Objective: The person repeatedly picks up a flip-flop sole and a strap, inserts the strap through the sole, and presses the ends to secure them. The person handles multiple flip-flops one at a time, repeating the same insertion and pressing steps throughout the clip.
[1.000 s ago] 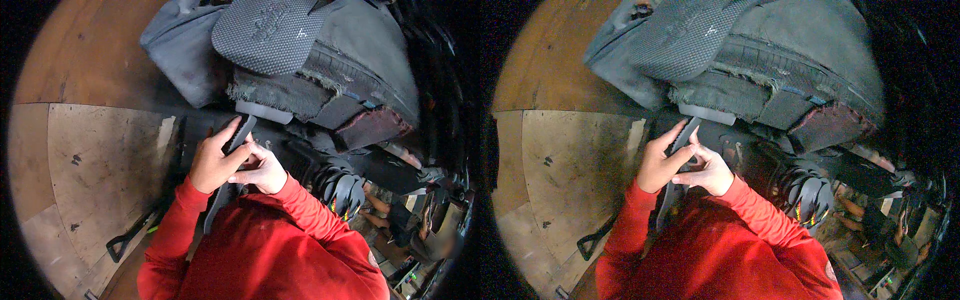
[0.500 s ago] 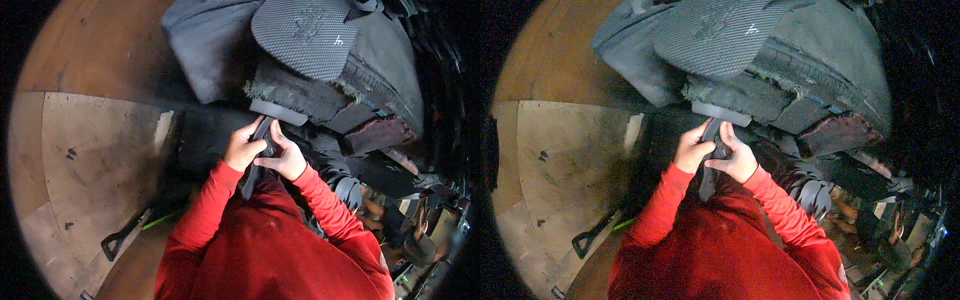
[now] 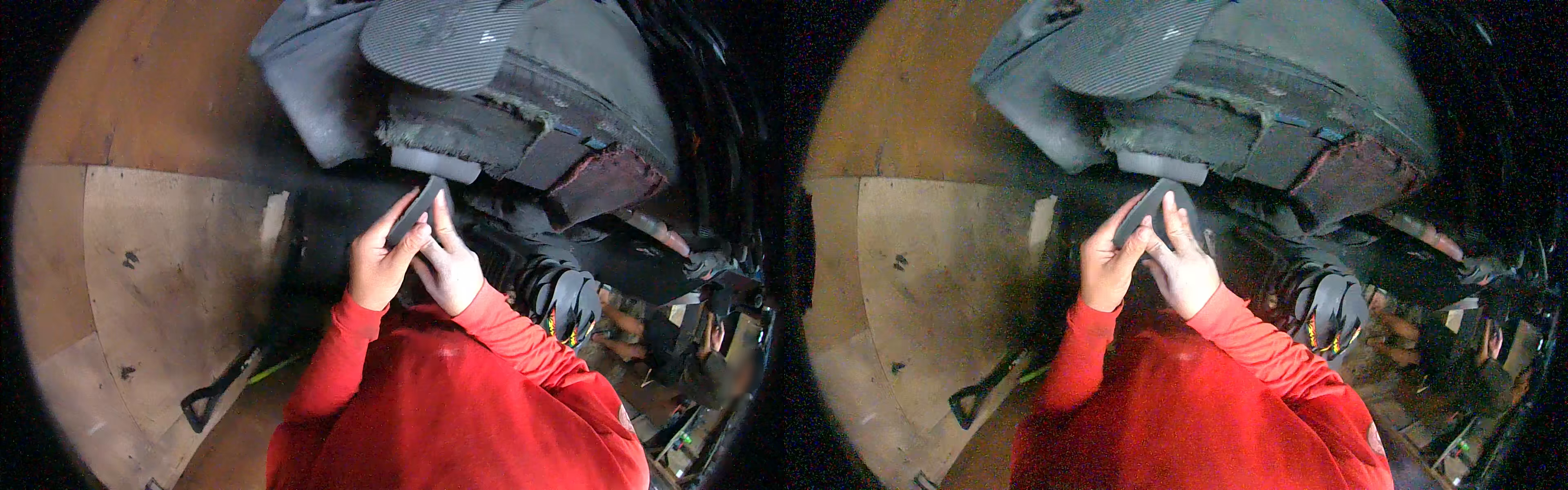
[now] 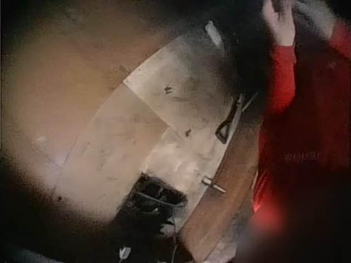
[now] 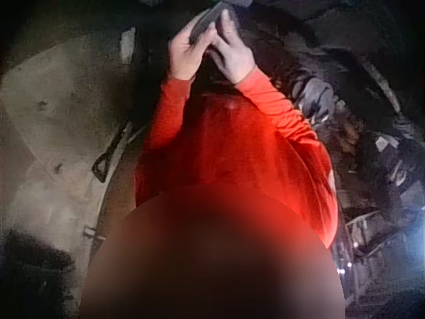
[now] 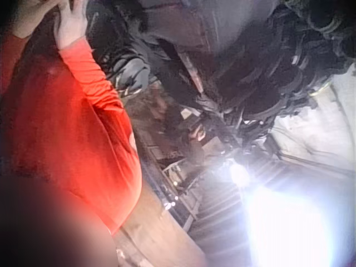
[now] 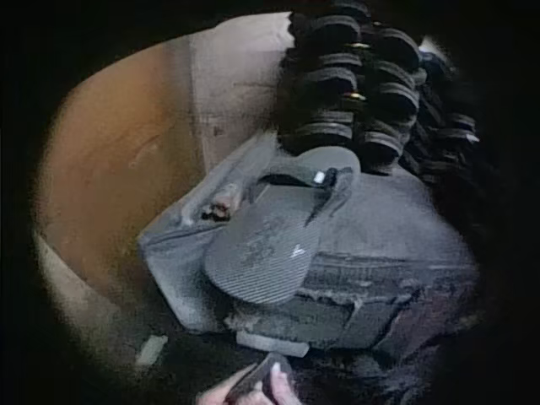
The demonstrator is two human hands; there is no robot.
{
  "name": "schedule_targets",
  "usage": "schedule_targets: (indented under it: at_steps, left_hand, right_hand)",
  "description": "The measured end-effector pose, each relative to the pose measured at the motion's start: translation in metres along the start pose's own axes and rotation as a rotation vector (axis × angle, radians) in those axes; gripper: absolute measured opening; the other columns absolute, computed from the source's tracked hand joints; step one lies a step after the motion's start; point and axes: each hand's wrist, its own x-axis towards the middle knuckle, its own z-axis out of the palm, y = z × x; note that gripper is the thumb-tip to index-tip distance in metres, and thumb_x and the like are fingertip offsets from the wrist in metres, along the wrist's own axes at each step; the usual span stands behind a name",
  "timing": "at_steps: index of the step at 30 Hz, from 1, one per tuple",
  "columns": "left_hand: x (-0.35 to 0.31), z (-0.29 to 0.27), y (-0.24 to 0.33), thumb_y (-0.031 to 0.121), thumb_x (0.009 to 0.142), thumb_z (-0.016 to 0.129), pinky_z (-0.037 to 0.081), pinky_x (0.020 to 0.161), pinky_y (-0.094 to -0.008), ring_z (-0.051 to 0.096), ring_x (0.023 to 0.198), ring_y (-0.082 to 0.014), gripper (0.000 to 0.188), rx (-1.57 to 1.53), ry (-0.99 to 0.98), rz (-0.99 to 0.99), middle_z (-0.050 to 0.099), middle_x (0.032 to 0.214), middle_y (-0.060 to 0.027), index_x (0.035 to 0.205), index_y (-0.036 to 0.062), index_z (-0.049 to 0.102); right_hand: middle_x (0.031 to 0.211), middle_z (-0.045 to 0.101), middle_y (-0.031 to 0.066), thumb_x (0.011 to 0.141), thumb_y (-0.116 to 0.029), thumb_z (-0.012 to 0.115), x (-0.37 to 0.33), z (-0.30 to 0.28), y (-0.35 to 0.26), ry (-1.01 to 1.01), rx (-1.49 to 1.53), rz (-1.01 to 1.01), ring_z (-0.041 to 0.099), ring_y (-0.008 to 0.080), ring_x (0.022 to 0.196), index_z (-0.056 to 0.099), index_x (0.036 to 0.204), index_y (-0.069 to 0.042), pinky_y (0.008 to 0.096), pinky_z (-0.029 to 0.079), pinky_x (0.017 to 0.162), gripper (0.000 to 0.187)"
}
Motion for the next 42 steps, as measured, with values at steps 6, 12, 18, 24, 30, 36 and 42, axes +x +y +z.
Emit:
schedule_targets:
  at_steps: [6,12,18,24,30,36,42]
  left_hand:
    - [0.023,0.006,0.017,0.018,0.093,0.067,0.053,0.08,-0.0322,0.068,0.094,-0.0211,0.032,0.527,0.07,0.131,0.072,0.105,-0.0141,0.119,-0.0004,0.065]
    - [0.057,0.023,-0.007,0.024,0.092,0.067,0.051,0.066,-0.0377,0.07,0.078,-0.0295,0.027,0.629,0.037,-0.085,0.069,0.088,-0.0206,0.1,-0.0016,0.067]
    - [0.009,0.034,-0.016,0.014,0.1,0.06,0.042,0.098,-0.0272,0.056,0.109,-0.0118,0.028,-0.399,0.186,-0.189,0.062,0.118,-0.0054,0.122,-0.0031,0.06]
    - [-0.037,0.024,-0.007,0.018,0.102,0.057,0.038,0.108,-0.041,0.051,0.123,-0.0209,0.041,-0.627,0.261,-0.01,0.052,0.135,-0.0103,0.137,0.0017,0.045]
    - [-0.06,0.008,0.016,0.022,0.101,0.057,0.035,0.111,-0.0452,0.049,0.126,-0.0239,0.042,-0.609,0.322,0.16,0.051,0.137,-0.011,0.137,0.0044,0.044]
    - [-0.106,-0.064,0.049,0.03,0.095,0.067,0.038,0.11,-0.0429,0.05,0.127,-0.0271,0.066,-0.535,0.294,0.417,0.049,0.141,-0.0133,0.147,0.0054,0.034]
    - [-0.07,-0.058,-0.042,0.079,0.08,0.028,0.036,0.099,-0.0681,0.036,0.132,-0.0548,0.097,-0.394,-0.114,0.194,0.026,0.153,-0.0304,0.152,0.0143,0.024]
  right_hand:
    - [0.158,0.02,0.029,0.074,-0.01,0.08,0.007,0.015,0.012,-0.021,0.374,0.042,0.04,0.0383,0.138,0.045,0.147,-0.008,0.0371,0.047,0.104,0.081]
    - [0.153,0.027,0.0316,0.069,-0.016,0.083,0.019,0.003,0.028,-0.089,0.37,0.204,0.038,0.0363,0.139,0.038,0.149,-0.004,0.0377,0.042,0.109,0.093]
    - [0.16,0.023,0.0225,0.089,-0.016,0.059,0.007,-0.035,0.011,-0.312,-0.387,0.074,0.06,0.0462,0.116,0.041,0.149,-0.026,0.0461,0.055,0.094,0.064]
    - [0.164,0.019,0.0045,0.094,-0.028,0.051,0.012,-0.036,-0.002,-0.233,-0.489,-0.252,0.05,0.0586,0.122,0.04,0.147,-0.046,0.0578,0.059,0.078,0.057]
    - [0.165,0.013,0.0028,0.094,-0.032,0.053,0.027,-0.032,-0.026,-0.219,-0.417,-0.464,0.038,0.0635,0.128,0.042,0.145,-0.048,0.0672,0.055,0.078,0.054]
    - [0.138,0.048,0.0188,0.093,-0.038,0.053,0.031,-0.024,-0.124,-0.014,-0.212,-0.591,0.054,0.0472,0.106,0.05,0.14,-0.046,0.0565,0.052,0.074,0.049]
    - [0.086,0.053,0.0014,0.083,-0.037,0.065,-0.002,-0.005,-0.126,0.263,0.018,-0.763,0.054,0.024,0.087,0.064,0.128,-0.038,0.0425,0.047,0.086,0.045]
